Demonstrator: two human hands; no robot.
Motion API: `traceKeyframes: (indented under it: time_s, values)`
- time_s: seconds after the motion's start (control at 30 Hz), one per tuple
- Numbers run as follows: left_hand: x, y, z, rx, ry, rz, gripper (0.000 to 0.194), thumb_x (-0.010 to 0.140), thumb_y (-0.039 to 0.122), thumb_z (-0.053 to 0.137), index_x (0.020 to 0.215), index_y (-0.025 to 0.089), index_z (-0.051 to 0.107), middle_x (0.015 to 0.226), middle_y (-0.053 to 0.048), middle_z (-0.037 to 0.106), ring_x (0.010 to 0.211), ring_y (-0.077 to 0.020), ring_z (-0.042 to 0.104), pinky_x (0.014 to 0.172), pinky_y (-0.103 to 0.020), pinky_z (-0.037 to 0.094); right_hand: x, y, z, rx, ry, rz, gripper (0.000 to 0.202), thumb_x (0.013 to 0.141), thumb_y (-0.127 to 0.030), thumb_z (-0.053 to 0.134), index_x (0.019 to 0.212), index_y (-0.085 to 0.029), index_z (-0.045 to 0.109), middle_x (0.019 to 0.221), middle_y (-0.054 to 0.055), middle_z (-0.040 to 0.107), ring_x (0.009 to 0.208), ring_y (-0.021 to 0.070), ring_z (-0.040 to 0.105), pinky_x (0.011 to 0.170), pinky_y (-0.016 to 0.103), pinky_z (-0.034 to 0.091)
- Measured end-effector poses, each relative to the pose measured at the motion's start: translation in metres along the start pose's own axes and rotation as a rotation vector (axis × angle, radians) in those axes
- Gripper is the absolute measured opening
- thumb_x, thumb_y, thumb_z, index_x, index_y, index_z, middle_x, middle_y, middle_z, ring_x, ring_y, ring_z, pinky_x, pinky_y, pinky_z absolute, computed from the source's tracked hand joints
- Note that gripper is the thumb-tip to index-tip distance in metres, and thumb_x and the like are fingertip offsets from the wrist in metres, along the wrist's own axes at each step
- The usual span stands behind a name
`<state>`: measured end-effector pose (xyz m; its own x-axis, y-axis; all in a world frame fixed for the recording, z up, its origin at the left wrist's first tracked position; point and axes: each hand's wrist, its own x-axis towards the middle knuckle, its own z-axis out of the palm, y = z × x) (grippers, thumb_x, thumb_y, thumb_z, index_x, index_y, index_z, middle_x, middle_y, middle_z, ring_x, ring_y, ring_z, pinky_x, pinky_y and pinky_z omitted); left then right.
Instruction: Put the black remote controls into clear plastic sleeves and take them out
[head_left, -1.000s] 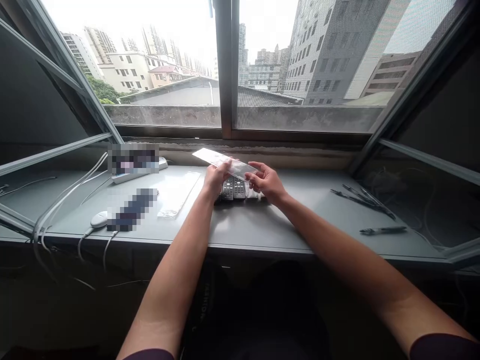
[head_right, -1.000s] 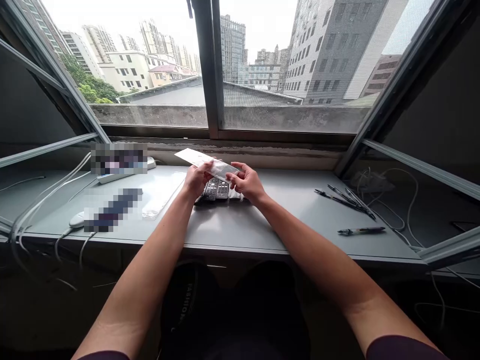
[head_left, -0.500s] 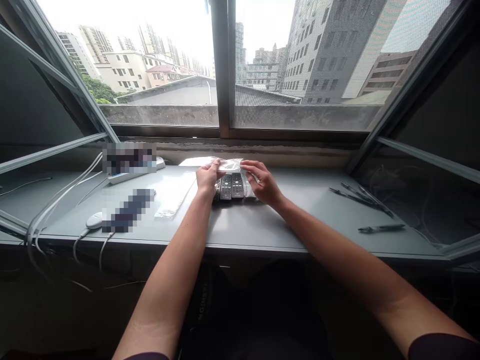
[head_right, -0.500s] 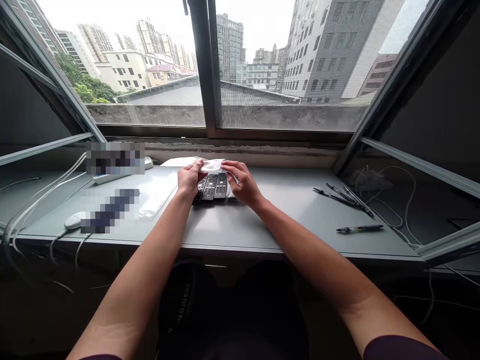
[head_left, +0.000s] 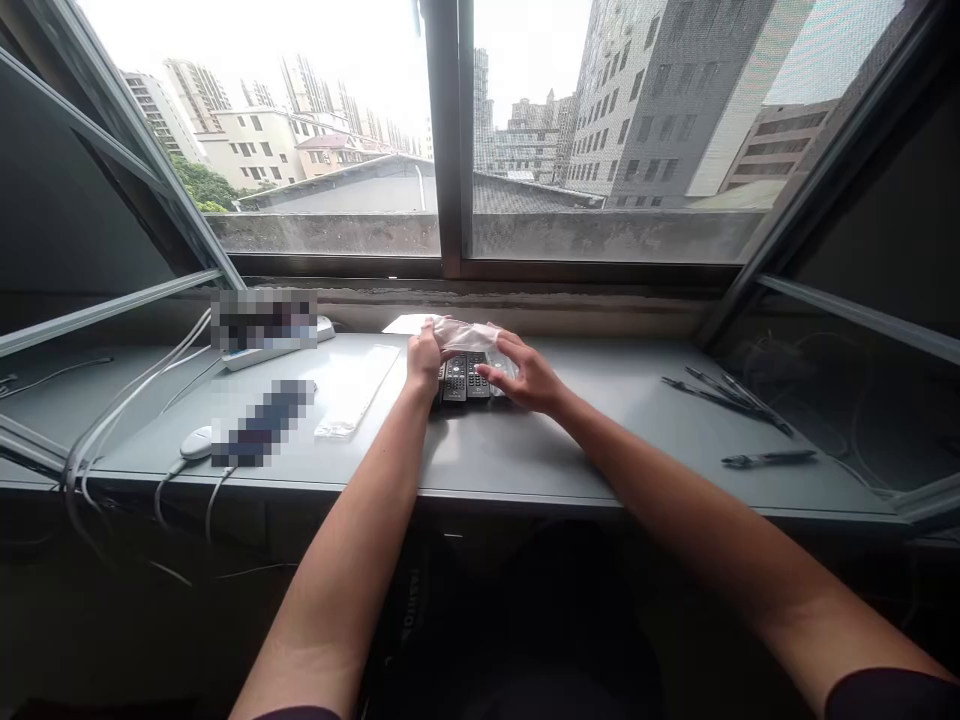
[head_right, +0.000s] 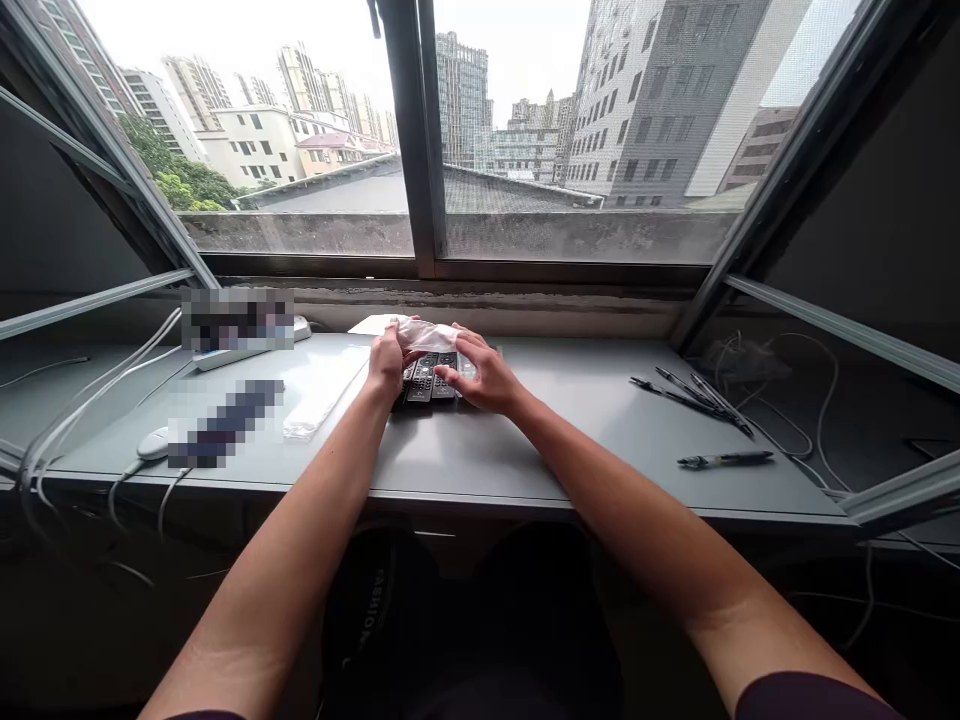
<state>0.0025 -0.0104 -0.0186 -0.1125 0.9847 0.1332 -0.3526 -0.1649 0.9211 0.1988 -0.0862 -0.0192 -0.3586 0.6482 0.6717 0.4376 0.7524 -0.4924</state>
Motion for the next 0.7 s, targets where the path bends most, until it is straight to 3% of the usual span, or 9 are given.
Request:
traceKeyframes:
  time_s: [0.13,0.27,0.4,0.6,0.7]
  values:
    - [-0.001,0.002,-0.001,0.011,-0.055,0.042,0.045,0.105,0.051,0.055,0.114,0.015,0.079,0.114,-0.016,0.083,0.101,-0.0272,0.080,0.077,-0.033,0.063,-0.001,-0.004,-0.001,0.018,-0.056,0.011,0.059,0.103,-0.054,0.070,0.155,-0.027,0.065,0.168,0.012,0.055,0.159,0.0371,0.047,0.132,0.058,0.037]
    - [0.003,0.004,-0.008,-0.083,0.065,0.052,0.045,0.105,0.050,0.052,0.117,0.013,0.075,0.116,-0.017,0.082,0.095,-0.0254,0.080,0.081,-0.034,0.062,-0.003,-0.006,-0.003,0.022,-0.104,-0.051,0.056,0.104,-0.048,0.071,0.156,-0.028,0.065,0.158,0.012,0.065,0.166,0.0355,0.035,0.135,0.059,0.032]
    - [0.006,0.005,-0.010,-0.178,0.099,-0.002,0.041,0.106,0.041,0.048,0.116,0.011,0.074,0.111,-0.018,0.083,0.092,-0.0250,0.080,0.078,-0.033,0.061,-0.003,-0.010,-0.004,0.035,-0.140,-0.008,0.060,0.103,-0.049,0.072,0.158,-0.026,0.064,0.164,0.013,0.059,0.168,0.0364,0.030,0.133,0.060,0.035]
    - [0.011,0.005,-0.012,-0.267,0.150,-0.010,0.036,0.107,0.038,0.053,0.113,0.012,0.076,0.108,-0.016,0.083,0.093,-0.0236,0.080,0.082,-0.031,0.062,-0.003,-0.008,-0.003,0.070,-0.197,0.009,0.084,0.103,-0.047,0.071,0.176,-0.027,0.034,0.154,0.007,0.069,0.170,0.0316,0.026,0.137,0.059,0.026]
    - [0.015,0.005,-0.016,-0.327,0.268,-0.015,0.036,0.109,0.038,0.050,0.114,0.012,0.075,0.106,-0.016,0.082,0.092,-0.0228,0.080,0.083,-0.031,0.063,-0.003,-0.007,-0.006,0.064,-0.197,0.001,0.078,0.104,-0.047,0.070,0.174,-0.029,0.040,0.151,0.006,0.072,0.170,0.0309,0.026,0.136,0.058,0.028]
